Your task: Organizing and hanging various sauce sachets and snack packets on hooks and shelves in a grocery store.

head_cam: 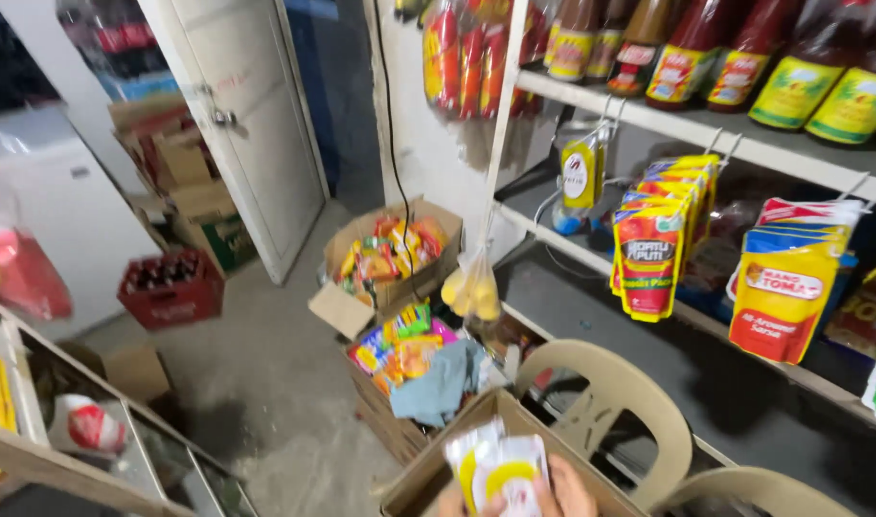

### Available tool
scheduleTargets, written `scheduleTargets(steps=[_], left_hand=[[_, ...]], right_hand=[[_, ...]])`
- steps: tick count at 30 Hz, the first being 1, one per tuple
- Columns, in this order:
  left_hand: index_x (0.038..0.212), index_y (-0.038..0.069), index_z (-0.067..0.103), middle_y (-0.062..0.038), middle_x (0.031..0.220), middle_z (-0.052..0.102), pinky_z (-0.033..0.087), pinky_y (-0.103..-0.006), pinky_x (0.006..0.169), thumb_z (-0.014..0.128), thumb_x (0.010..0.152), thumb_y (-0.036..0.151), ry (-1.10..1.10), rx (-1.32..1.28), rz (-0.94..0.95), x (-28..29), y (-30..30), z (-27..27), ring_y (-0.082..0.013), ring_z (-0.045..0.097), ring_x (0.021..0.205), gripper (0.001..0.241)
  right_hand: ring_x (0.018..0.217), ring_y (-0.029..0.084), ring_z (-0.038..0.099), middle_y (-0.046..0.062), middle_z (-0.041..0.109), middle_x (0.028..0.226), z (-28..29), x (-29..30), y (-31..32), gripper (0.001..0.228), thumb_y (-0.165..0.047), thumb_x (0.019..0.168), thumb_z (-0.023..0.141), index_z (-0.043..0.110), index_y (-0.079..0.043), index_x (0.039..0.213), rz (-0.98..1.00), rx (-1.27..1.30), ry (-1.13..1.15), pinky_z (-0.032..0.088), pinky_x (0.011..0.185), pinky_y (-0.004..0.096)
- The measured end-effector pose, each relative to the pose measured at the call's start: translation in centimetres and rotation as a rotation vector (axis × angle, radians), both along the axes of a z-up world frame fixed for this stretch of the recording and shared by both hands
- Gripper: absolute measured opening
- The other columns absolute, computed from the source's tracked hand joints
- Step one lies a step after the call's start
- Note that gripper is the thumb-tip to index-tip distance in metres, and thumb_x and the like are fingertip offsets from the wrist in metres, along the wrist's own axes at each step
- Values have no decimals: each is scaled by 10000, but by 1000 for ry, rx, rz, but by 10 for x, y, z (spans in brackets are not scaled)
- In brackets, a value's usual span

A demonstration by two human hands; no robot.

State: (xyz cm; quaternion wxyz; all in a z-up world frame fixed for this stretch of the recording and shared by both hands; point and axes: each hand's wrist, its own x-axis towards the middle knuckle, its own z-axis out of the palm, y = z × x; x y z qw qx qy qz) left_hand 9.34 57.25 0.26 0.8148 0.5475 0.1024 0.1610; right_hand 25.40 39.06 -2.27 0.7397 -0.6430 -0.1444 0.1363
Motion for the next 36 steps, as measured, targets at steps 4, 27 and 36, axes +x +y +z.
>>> scheduleTargets(steps=[4, 27, 36], left_hand=[[1204, 1, 727, -127, 1085, 801, 583, -361, 922, 801, 835, 185, 25, -46, -19, 43, 11, 153, -199, 759, 1000, 419], [1032, -39, 729, -38, 952, 758, 542, -269, 755, 692, 969, 306, -261, -209, -50, 267, 150, 346, -79, 650, 832, 353], [1040, -57, 728, -48, 955, 759, 540, -274, 765, 696, 976, 315, -268, -206, -114, 296, 151, 336, -80, 645, 842, 379]], right_hand=[[817, 171, 712, 158, 793, 902, 166, -13, 41, 231, -125, 947, 637, 711, 58, 1067, -29, -47, 163, 558, 727, 311], [932, 61, 615, 28, 654, 996, 464, 150, 226, 219, 42, 1011, 649, 617, 57, 1227, -533, 26, -677, 501, 838, 201], [880, 46, 642, 29, 686, 959, 462, 173, 229, 270, 50, 992, 639, 628, 53, 1262, -559, -58, -634, 516, 763, 187]])
